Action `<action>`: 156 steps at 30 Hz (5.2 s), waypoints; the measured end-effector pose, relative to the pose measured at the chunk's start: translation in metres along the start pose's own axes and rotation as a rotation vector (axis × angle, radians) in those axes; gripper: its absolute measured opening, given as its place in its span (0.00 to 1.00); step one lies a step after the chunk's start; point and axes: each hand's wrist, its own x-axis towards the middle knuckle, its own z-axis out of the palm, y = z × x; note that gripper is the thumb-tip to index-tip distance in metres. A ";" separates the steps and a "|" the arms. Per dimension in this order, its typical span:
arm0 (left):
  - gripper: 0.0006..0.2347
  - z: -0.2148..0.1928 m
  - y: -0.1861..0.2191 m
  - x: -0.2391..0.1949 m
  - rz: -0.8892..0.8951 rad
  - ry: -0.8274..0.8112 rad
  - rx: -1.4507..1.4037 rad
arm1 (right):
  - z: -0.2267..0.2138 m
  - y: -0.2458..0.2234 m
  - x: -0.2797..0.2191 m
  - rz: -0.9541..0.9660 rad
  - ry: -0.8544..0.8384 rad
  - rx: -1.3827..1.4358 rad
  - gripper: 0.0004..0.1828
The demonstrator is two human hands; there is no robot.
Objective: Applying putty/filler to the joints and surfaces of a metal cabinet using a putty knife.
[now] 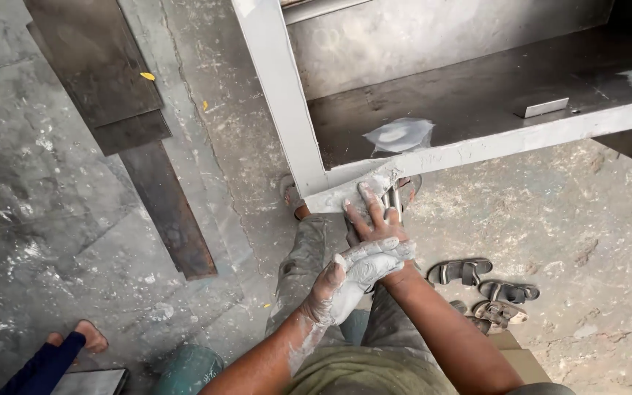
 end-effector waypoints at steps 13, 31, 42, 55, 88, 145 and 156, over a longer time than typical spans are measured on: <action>0.45 -0.049 0.092 -0.044 0.009 0.052 0.029 | 0.015 -0.029 0.004 0.244 -0.312 -0.124 0.40; 0.42 -0.037 0.057 -0.001 -0.033 0.041 0.065 | -0.060 0.048 0.005 0.387 -0.236 0.010 0.41; 0.40 -0.023 0.014 0.016 -0.085 0.066 0.056 | -0.065 0.105 -0.023 0.402 -0.328 -0.035 0.36; 0.41 -0.005 -0.025 0.076 -0.069 0.083 0.103 | -0.096 0.168 0.005 0.467 -0.207 -0.004 0.38; 0.38 -0.056 0.019 -0.024 0.055 0.280 0.074 | -0.130 0.188 0.019 1.098 0.459 1.567 0.21; 0.42 -0.158 0.026 -0.089 0.420 0.631 0.035 | -0.099 -0.046 0.187 0.256 -0.145 0.640 0.20; 0.46 0.037 -0.029 0.085 0.446 0.191 0.327 | -0.063 0.184 -0.168 0.758 -0.342 1.790 0.46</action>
